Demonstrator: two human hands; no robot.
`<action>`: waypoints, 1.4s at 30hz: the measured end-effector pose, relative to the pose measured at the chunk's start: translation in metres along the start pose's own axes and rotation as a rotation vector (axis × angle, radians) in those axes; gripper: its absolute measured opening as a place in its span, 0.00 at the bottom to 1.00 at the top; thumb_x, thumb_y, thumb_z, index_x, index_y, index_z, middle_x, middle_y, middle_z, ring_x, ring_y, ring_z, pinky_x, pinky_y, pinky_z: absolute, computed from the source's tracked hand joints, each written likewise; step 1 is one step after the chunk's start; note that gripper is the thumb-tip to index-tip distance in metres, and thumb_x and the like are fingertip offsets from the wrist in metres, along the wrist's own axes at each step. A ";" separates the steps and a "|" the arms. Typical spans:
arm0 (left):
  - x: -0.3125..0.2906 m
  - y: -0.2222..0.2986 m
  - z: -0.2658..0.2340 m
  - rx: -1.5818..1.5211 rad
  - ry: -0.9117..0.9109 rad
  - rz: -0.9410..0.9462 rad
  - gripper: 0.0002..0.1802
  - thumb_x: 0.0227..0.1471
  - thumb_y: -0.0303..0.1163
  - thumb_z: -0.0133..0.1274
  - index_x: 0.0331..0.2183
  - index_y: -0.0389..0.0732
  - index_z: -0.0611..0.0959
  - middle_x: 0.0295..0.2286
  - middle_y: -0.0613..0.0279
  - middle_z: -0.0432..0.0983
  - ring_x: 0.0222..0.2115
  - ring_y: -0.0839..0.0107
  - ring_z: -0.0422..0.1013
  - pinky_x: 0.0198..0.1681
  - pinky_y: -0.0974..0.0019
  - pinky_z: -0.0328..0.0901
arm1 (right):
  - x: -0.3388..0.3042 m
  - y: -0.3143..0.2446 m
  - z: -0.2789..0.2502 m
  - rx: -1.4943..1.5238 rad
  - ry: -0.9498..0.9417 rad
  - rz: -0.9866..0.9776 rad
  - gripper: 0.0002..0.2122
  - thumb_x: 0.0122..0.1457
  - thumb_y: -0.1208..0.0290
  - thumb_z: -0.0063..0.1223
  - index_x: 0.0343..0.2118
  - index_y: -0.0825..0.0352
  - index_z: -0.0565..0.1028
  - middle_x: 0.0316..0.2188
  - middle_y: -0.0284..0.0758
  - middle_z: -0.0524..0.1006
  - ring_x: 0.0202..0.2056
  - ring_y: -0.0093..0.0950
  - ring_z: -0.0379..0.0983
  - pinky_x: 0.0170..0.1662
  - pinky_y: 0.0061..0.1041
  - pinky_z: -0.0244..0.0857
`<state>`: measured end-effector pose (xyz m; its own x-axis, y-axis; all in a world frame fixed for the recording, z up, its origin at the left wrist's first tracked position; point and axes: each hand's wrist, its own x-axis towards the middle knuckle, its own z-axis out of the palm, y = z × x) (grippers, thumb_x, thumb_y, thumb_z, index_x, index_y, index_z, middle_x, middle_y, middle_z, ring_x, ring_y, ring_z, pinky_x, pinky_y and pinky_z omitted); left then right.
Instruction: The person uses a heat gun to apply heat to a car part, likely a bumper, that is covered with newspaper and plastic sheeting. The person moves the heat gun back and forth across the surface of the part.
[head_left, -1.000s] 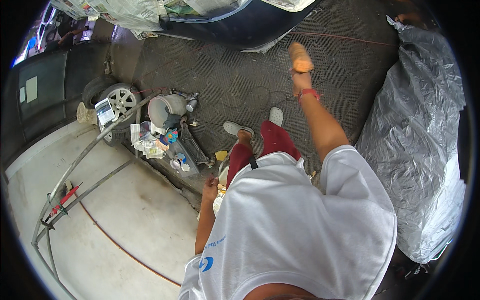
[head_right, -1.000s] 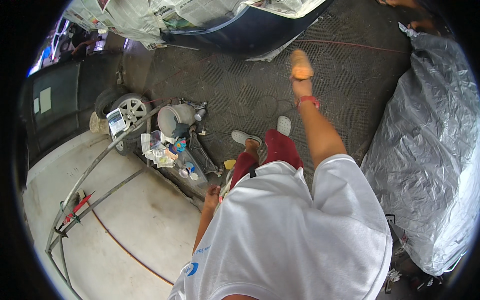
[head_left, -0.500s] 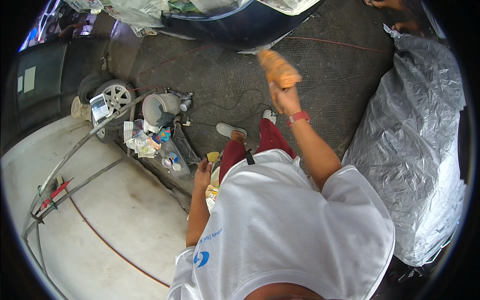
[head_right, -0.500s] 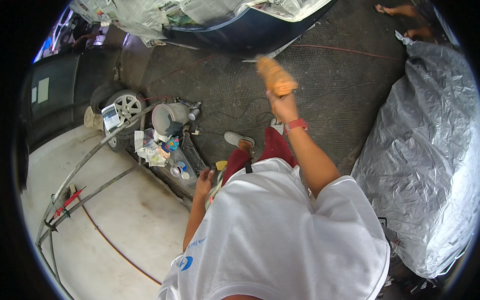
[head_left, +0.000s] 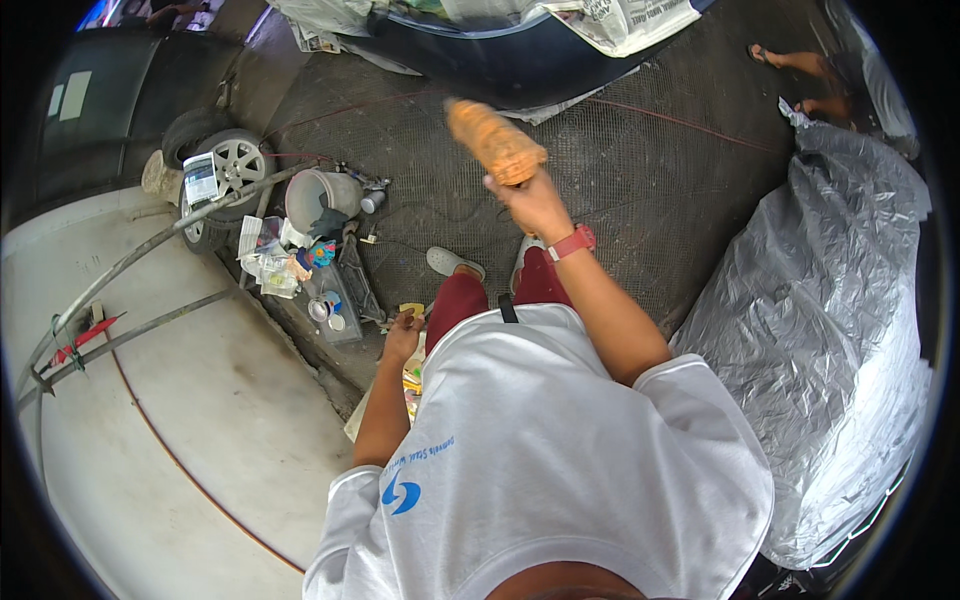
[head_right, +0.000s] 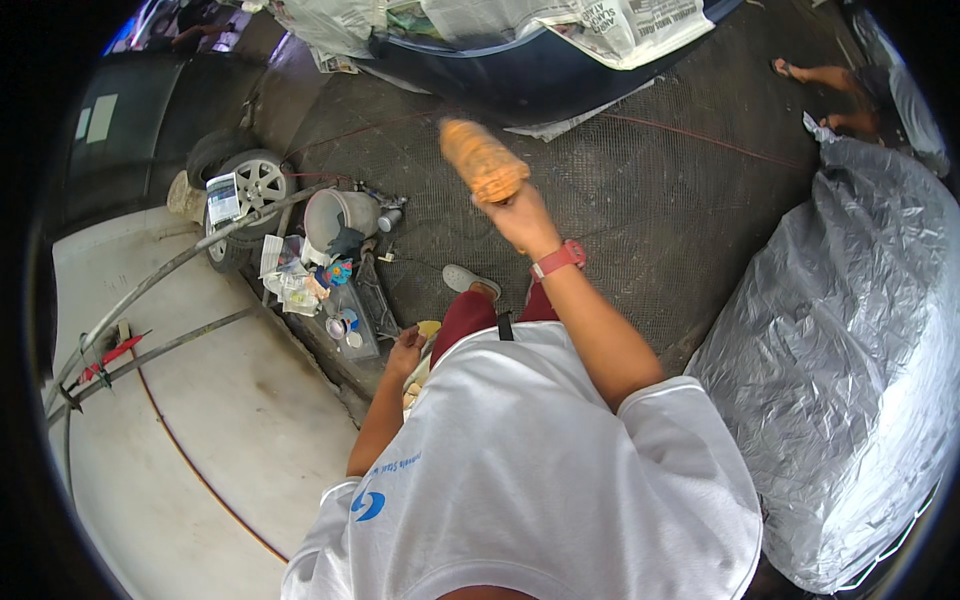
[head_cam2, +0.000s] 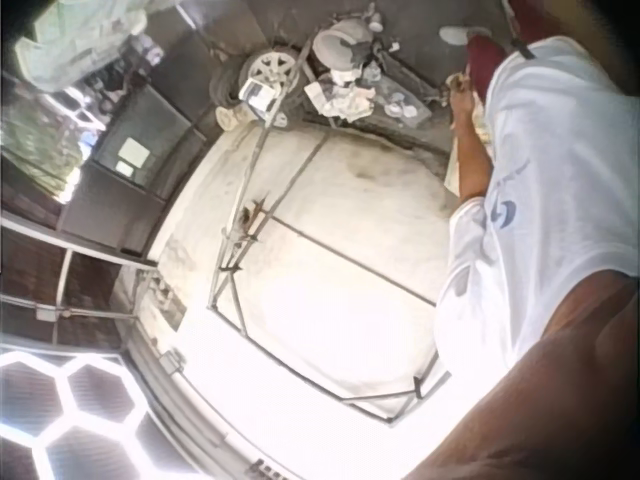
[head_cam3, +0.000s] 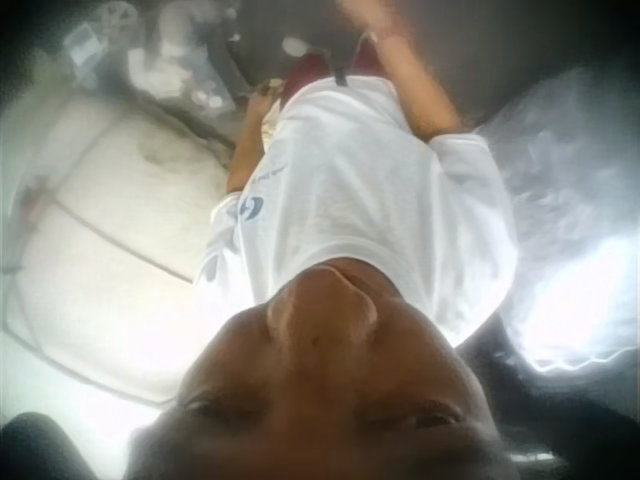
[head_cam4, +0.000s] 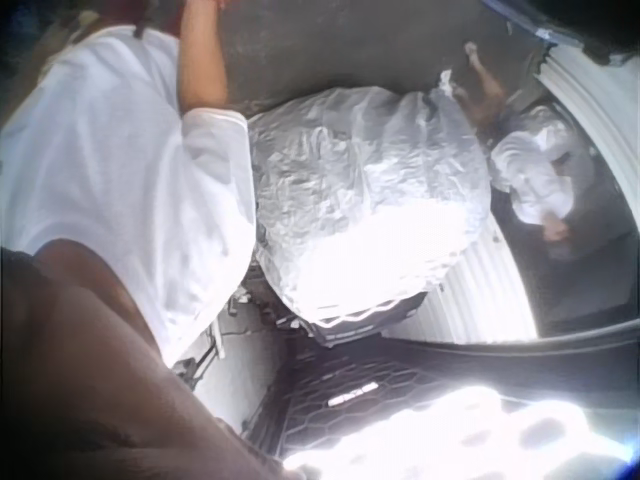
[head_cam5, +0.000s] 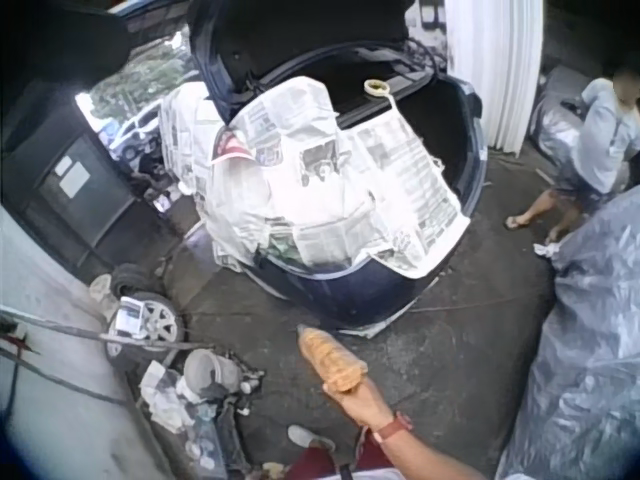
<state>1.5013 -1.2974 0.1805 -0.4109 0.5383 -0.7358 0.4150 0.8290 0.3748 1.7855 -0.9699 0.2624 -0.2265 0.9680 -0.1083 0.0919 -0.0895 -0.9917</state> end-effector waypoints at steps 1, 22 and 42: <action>0.003 -0.011 0.000 0.034 -0.029 0.001 0.36 0.61 0.55 0.53 0.59 0.36 0.74 0.51 0.40 0.77 0.55 0.51 0.73 0.58 0.57 0.65 | 0.009 -0.015 0.006 0.148 -0.248 0.334 0.22 0.60 0.64 0.65 0.52 0.71 0.74 0.36 0.34 0.79 0.31 0.25 0.75 0.38 0.29 0.72; -0.011 0.282 -0.059 -0.604 -0.327 0.603 0.42 0.58 0.45 0.62 0.65 0.37 0.65 0.60 0.48 0.68 0.60 0.58 0.66 0.64 0.57 0.60 | 0.013 -0.050 -0.010 0.125 0.271 0.103 0.16 0.61 0.73 0.62 0.49 0.69 0.71 0.36 0.34 0.77 0.37 0.23 0.75 0.41 0.27 0.72; 0.217 0.256 -0.215 -1.096 0.140 0.371 0.17 0.57 0.36 0.63 0.43 0.35 0.80 0.27 0.68 0.76 0.24 0.81 0.70 0.27 0.74 0.66 | -0.114 0.058 0.017 -0.757 -0.102 0.320 0.17 0.62 0.73 0.54 0.54 0.69 0.74 0.50 0.50 0.78 0.47 0.46 0.79 0.51 0.37 0.73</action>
<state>1.3438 -0.9361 0.2376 -0.5261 0.7305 -0.4354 -0.3669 0.2669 0.8911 1.7998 -1.0891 0.2163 -0.1619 0.8934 -0.4191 0.7866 -0.1397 -0.6015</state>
